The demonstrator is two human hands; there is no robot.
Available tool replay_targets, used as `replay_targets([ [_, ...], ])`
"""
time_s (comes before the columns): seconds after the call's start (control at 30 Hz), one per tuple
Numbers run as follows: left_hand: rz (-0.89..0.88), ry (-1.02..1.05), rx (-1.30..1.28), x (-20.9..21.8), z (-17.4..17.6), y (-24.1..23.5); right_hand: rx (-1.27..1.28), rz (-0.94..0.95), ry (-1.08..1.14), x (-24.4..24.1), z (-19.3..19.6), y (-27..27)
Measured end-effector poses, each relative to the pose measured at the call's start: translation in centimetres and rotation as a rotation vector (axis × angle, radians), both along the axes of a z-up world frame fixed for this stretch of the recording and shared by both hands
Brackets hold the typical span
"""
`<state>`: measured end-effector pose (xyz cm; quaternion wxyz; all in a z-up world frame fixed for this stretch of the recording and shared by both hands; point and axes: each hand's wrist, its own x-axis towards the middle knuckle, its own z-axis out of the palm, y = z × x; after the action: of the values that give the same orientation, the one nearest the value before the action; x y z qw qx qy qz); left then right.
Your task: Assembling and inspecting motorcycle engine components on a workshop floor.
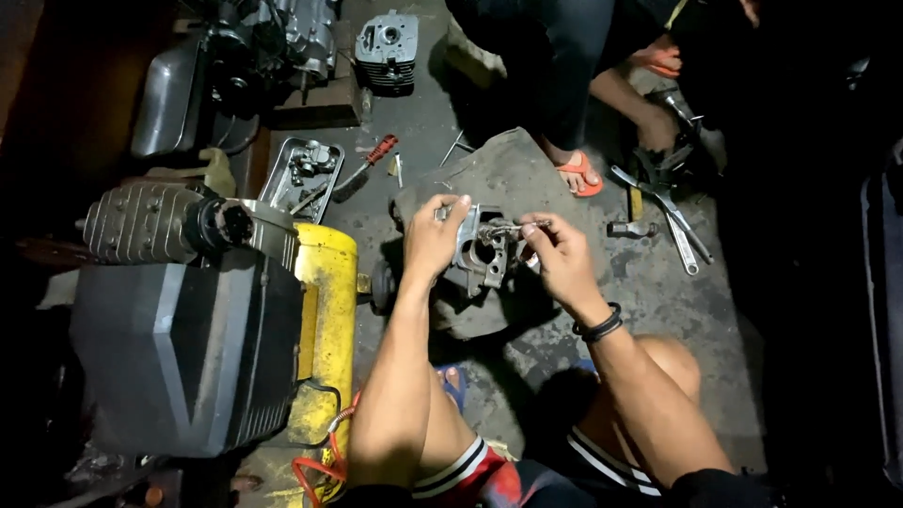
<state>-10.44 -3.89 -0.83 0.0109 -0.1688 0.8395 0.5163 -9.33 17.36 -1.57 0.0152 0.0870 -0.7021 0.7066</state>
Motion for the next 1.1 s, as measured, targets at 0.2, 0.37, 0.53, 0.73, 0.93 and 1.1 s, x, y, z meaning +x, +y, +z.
replay_targets([
  [0.2, -0.008, 0.004, -0.025, 0.2, -0.5, -0.3, 0.305, -0.044, 0.116, 0.5, 1.5, 0.0],
  [0.37, 0.0, 0.027, 0.026, 0.2, -0.2, -0.3, 0.349, -0.03, 0.108, 0.0, 1.2, -0.5],
  [0.53, -0.012, 0.018, 0.026, 0.1, 0.2, -0.4, 0.448, -0.056, 0.179, 0.5, 4.2, -0.9],
  [0.73, -0.005, 0.004, 0.035, -0.1, 0.1, -0.5, 0.543, -0.025, 0.314, 0.0, 4.6, -1.2],
  [0.93, 0.0, -0.013, 0.041, -0.4, -0.2, -0.6, 0.682, 0.001, 0.418, -0.2, 3.9, -1.8],
  [1.1, -0.006, 0.002, 0.057, -0.4, -0.5, -0.5, 0.764, -0.052, 0.405, 0.3, 4.6, -1.4],
])
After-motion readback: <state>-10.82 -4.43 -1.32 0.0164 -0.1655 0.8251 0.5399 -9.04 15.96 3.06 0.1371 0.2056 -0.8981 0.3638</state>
